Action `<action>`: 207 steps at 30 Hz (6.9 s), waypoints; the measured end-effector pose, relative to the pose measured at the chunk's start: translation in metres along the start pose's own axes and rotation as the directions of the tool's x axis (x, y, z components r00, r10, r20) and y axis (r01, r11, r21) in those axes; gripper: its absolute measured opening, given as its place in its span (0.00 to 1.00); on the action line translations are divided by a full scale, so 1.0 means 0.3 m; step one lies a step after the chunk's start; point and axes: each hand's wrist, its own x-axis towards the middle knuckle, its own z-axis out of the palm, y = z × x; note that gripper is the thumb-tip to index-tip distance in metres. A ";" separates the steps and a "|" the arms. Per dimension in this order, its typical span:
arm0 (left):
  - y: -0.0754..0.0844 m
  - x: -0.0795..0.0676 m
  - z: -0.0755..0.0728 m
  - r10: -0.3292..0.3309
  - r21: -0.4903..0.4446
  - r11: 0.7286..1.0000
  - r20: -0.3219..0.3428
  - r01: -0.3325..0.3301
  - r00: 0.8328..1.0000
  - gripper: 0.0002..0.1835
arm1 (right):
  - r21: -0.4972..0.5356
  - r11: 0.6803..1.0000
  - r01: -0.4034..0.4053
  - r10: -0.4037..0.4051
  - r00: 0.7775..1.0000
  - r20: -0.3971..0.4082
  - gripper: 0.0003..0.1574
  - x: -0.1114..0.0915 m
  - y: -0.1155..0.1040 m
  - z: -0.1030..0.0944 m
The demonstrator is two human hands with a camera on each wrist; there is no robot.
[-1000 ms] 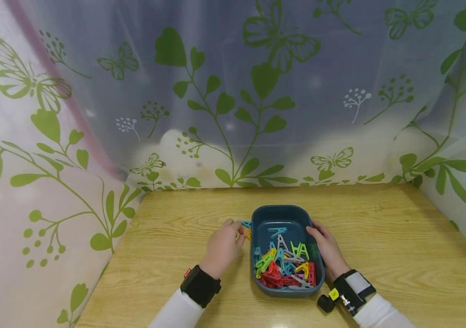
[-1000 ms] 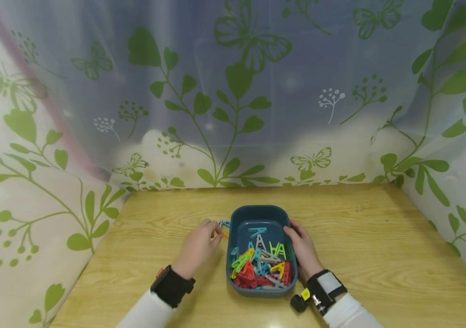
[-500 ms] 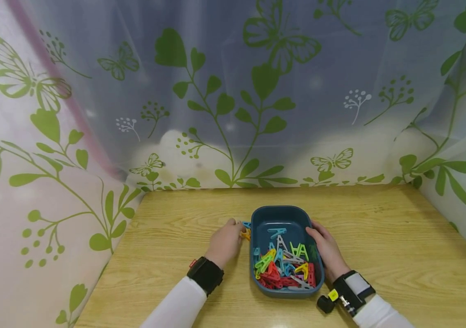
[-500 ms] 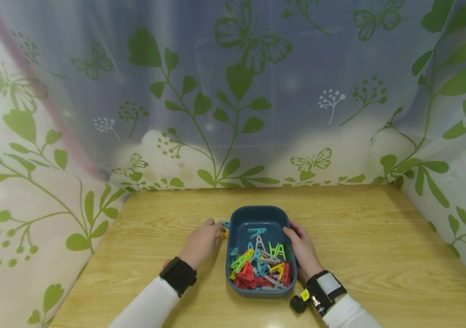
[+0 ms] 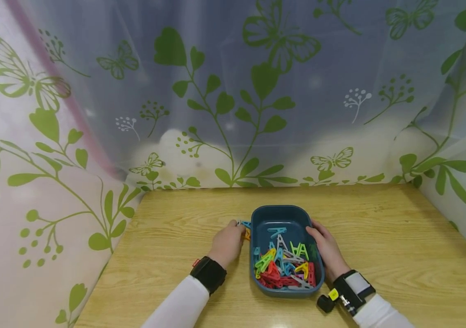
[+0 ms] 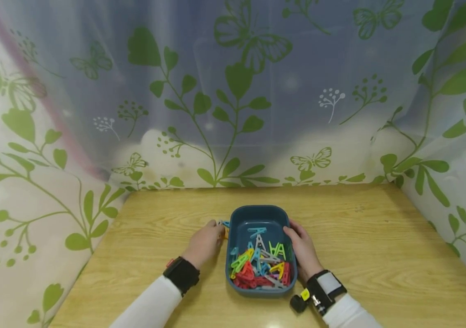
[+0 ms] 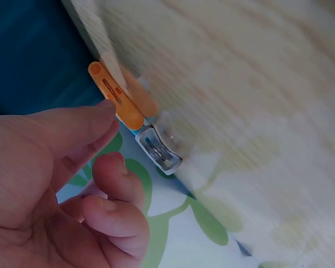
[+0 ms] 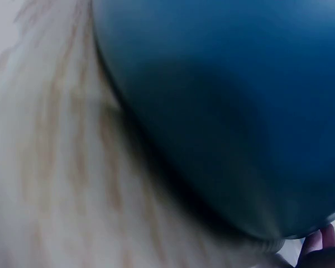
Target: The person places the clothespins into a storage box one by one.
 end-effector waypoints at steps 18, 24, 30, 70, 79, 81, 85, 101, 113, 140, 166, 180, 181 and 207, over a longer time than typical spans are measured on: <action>0.004 -0.004 0.005 -0.053 0.062 0.997 -0.041 0.056 0.998 0.05 | -0.008 1.000 -0.009 0.009 1.000 -0.011 0.40 0.000 0.002 0.002; 0.007 -0.001 -0.039 -0.073 0.048 0.996 -0.142 0.080 0.987 0.03 | -0.017 1.000 -0.003 0.003 1.000 -0.011 0.40 0.002 0.003 0.001; 0.039 0.005 -0.124 -0.057 -0.012 0.998 -0.220 0.056 0.974 0.05 | -0.008 1.000 -0.001 0.001 1.000 -0.007 0.39 0.007 0.003 -0.002; 0.186 -0.046 -0.124 0.206 -0.070 0.977 0.052 -0.202 0.977 0.07 | 0.019 1.000 -0.007 0.007 1.000 0.006 0.40 -0.002 -0.002 0.003; 0.055 0.041 -0.137 0.031 -0.102 0.994 -0.006 -0.032 0.999 0.09 | 0.014 1.000 -0.006 0.006 1.000 0.001 0.39 -0.001 -0.001 0.003; 0.028 0.050 -0.125 -0.007 -0.100 0.995 -0.012 0.006 1.000 0.09 | 0.005 1.000 -0.002 0.002 1.000 -0.001 0.39 -0.002 -0.002 0.004; -0.012 0.058 -0.095 -0.065 -0.076 0.995 -0.024 0.063 0.998 0.10 | -0.001 1.000 -0.007 0.007 1.000 -0.004 0.40 -0.003 -0.004 0.003; -0.049 0.081 -0.035 -0.236 0.077 0.969 0.012 0.235 0.972 0.07 | 0.004 1.000 -0.023 0.023 1.000 -0.010 0.41 -0.004 -0.006 0.001; -0.067 0.077 -0.010 -0.238 0.083 0.968 0.032 0.235 0.971 0.08 | 0.013 0.999 -0.031 0.032 0.999 -0.009 0.41 -0.003 -0.006 0.001; 0.109 0.011 -0.156 -0.029 -0.073 0.997 -0.161 0.017 0.987 0.07 | 0.016 1.000 -0.025 0.025 1.000 0.009 0.42 0.000 -0.002 -0.005; 0.219 -0.082 -0.072 0.107 0.038 0.994 -0.034 -0.106 0.994 0.10 | -0.009 1.000 -0.019 0.019 1.000 -0.001 0.42 0.002 0.000 0.000; 0.213 -0.086 -0.073 0.108 -0.019 0.994 -0.063 -0.109 0.992 0.12 | -0.006 1.000 -0.023 0.023 1.000 -0.003 0.42 0.000 0.003 -0.002; 0.211 -0.084 -0.075 0.106 -0.036 0.993 -0.069 -0.108 0.992 0.12 | -0.003 1.000 -0.025 0.025 1.000 -0.003 0.42 0.000 0.003 -0.002; 0.009 0.056 -0.035 -0.069 -0.116 0.991 -0.040 0.064 0.997 0.05 | -0.001 1.000 -0.028 0.028 1.000 0.007 0.43 -0.002 0.002 -0.001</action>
